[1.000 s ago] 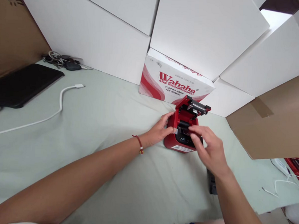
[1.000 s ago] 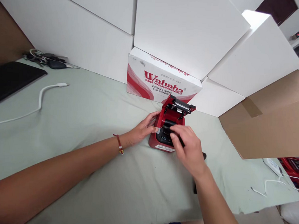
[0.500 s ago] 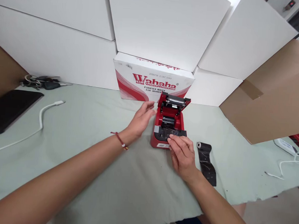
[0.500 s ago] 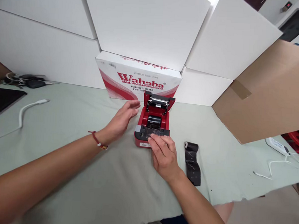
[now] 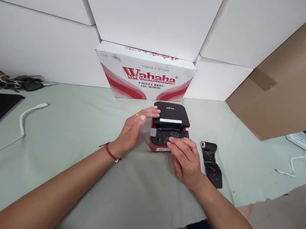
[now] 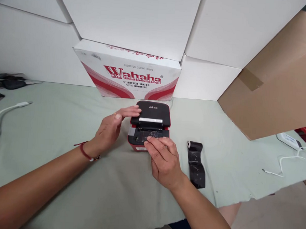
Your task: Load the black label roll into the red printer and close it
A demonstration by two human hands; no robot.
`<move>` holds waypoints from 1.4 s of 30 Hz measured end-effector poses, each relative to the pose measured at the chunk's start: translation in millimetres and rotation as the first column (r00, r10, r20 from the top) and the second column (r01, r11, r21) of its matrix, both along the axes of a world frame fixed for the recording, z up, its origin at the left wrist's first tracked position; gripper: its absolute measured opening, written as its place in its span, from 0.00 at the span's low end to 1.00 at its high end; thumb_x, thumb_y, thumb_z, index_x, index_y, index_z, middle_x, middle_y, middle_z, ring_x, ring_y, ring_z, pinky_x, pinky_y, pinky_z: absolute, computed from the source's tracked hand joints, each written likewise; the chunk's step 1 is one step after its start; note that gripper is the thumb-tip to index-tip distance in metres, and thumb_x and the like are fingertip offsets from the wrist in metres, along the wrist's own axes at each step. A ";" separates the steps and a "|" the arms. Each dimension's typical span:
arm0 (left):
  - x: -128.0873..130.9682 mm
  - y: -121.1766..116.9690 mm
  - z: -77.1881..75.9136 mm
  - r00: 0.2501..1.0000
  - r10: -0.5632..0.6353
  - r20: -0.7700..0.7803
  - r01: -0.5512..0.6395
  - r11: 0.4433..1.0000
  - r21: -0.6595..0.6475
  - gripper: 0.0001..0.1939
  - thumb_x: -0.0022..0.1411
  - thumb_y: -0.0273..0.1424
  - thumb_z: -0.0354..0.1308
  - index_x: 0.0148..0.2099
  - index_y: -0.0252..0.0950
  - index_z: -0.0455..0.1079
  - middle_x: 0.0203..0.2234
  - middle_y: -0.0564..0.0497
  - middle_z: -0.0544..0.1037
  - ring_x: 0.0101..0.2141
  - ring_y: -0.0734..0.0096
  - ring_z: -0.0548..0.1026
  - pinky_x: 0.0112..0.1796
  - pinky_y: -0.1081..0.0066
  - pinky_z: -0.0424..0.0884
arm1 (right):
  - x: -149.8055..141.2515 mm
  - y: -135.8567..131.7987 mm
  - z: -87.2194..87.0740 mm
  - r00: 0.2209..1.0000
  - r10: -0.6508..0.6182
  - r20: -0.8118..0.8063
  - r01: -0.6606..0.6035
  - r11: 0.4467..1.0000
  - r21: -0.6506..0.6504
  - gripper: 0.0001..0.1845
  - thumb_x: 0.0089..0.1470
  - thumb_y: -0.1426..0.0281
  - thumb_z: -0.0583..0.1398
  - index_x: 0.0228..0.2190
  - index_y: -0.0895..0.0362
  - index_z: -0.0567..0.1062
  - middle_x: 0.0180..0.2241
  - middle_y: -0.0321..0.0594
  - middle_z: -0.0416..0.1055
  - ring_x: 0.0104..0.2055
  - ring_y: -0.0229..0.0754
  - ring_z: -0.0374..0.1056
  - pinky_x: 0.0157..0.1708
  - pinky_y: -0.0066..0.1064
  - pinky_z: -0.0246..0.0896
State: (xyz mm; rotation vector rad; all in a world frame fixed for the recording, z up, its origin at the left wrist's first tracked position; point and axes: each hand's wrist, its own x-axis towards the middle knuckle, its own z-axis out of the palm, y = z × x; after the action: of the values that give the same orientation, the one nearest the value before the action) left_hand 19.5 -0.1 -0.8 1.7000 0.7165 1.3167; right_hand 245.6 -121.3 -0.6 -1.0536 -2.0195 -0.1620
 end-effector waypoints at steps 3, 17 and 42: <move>-5.5 -4.7 -9.4 0.998 -0.001 -0.062 0.010 0.990 0.138 0.22 0.80 0.49 0.53 0.54 0.45 0.85 0.57 0.44 0.87 0.65 0.49 0.80 0.73 0.40 0.65 | -0.4 -0.9 1.9 1.000 0.005 -0.002 -0.005 1.000 0.014 0.39 0.65 0.85 0.58 0.73 0.52 0.70 0.58 0.48 0.84 0.57 0.51 0.75 0.59 0.49 0.76; -0.6 8.3 -9.3 0.976 -0.206 0.068 0.216 0.947 -0.238 0.48 0.61 0.46 0.74 0.79 0.55 0.60 0.83 0.52 0.53 0.84 0.47 0.43 0.81 0.44 0.41 | 3.1 -1.2 6.5 0.999 -0.020 0.046 0.020 1.000 -0.005 0.40 0.67 0.84 0.59 0.74 0.47 0.69 0.57 0.46 0.85 0.56 0.51 0.78 0.56 0.49 0.78; 10.4 11.2 -37.0 0.933 -0.306 0.190 0.354 0.876 -0.327 0.50 0.66 0.41 0.69 0.83 0.49 0.50 0.83 0.45 0.53 0.82 0.44 0.50 0.81 0.44 0.46 | -33.4 139.5 105.4 0.569 0.084 0.818 0.638 0.582 -0.504 0.18 0.67 0.70 0.65 0.56 0.56 0.83 0.55 0.52 0.85 0.55 0.60 0.80 0.43 0.39 0.69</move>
State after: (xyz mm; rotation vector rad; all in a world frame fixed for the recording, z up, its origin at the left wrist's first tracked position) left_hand 29.9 11.1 -37.8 1.3537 0.5195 0.9783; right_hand 212.2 18.2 104.8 -2.2491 -2.7596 0.1255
